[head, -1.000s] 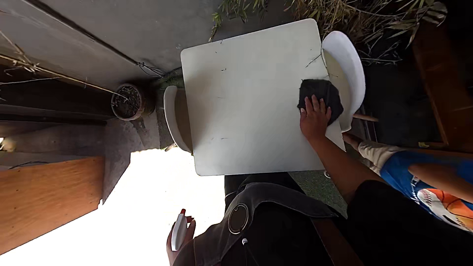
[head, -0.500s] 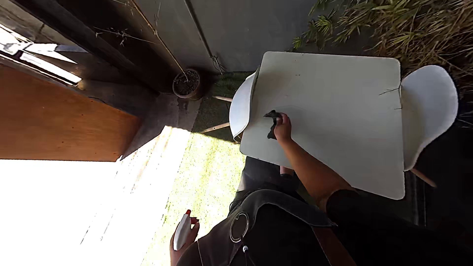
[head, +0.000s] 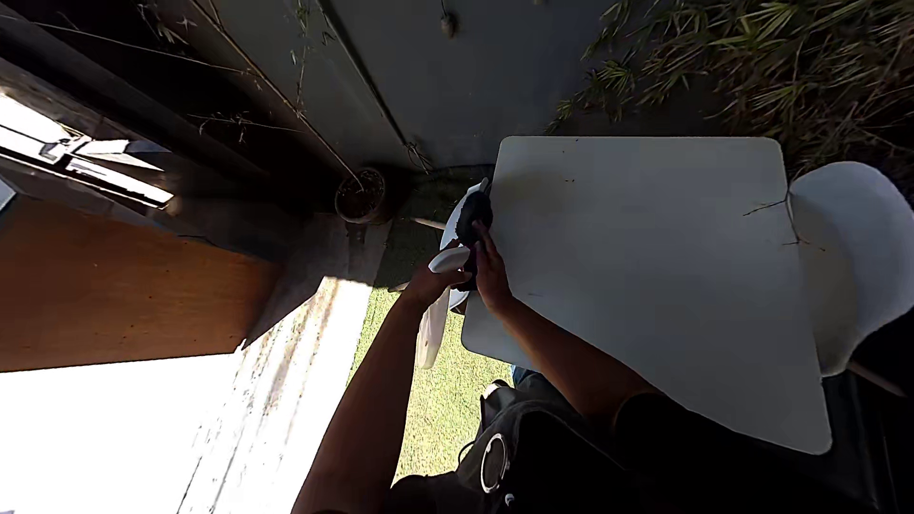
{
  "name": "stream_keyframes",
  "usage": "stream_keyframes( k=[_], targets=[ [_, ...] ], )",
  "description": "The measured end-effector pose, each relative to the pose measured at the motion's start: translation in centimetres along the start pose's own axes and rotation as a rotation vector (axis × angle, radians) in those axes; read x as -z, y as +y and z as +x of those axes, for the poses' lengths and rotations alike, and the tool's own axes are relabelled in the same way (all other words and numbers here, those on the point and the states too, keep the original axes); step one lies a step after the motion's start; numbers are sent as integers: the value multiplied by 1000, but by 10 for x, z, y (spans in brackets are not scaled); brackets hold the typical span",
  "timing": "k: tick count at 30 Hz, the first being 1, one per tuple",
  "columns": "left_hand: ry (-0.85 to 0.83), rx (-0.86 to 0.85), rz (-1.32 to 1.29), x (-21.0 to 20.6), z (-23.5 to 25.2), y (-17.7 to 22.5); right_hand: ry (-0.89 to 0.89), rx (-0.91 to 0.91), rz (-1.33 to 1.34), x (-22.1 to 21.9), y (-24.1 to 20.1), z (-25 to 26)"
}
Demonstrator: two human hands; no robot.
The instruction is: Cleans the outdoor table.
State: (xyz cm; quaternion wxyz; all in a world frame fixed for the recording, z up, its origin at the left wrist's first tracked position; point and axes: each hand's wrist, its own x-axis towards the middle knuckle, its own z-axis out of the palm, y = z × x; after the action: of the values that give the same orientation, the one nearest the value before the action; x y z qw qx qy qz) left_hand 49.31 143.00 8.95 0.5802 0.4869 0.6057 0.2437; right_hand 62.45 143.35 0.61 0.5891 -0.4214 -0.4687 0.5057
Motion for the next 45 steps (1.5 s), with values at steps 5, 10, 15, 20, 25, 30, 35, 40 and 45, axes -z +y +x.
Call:
stream_keyframes(
  k=[5,10,15,20,25,30,35,40,45],
  targets=[
    [-44,38,-31,-25,19,7,-29,89,15,29,21,74],
    [-9,75,-2,-26,21,11,-11,-168,51,52,53,156],
    [-73,122,-22,-22,24,11,-50,-320,91,62,58,165],
    [-125,129,-21,-15,32,15,-101,245,110,58,44,132],
    [-81,141,-4,-9,35,17,-145,124,32,60,78,167],
    [-185,79,20,-15,24,6,-26,-328,-78,114,74,190],
    [-99,26,-46,-12,2,-13,-433,-115,-359,155,9,201],
    [2,-11,-89,-6,-41,-24,-695,-6,-1155,169,94,180],
    [71,-25,-63,4,-93,-47,-904,-18,-1180,121,79,29]
  ],
)
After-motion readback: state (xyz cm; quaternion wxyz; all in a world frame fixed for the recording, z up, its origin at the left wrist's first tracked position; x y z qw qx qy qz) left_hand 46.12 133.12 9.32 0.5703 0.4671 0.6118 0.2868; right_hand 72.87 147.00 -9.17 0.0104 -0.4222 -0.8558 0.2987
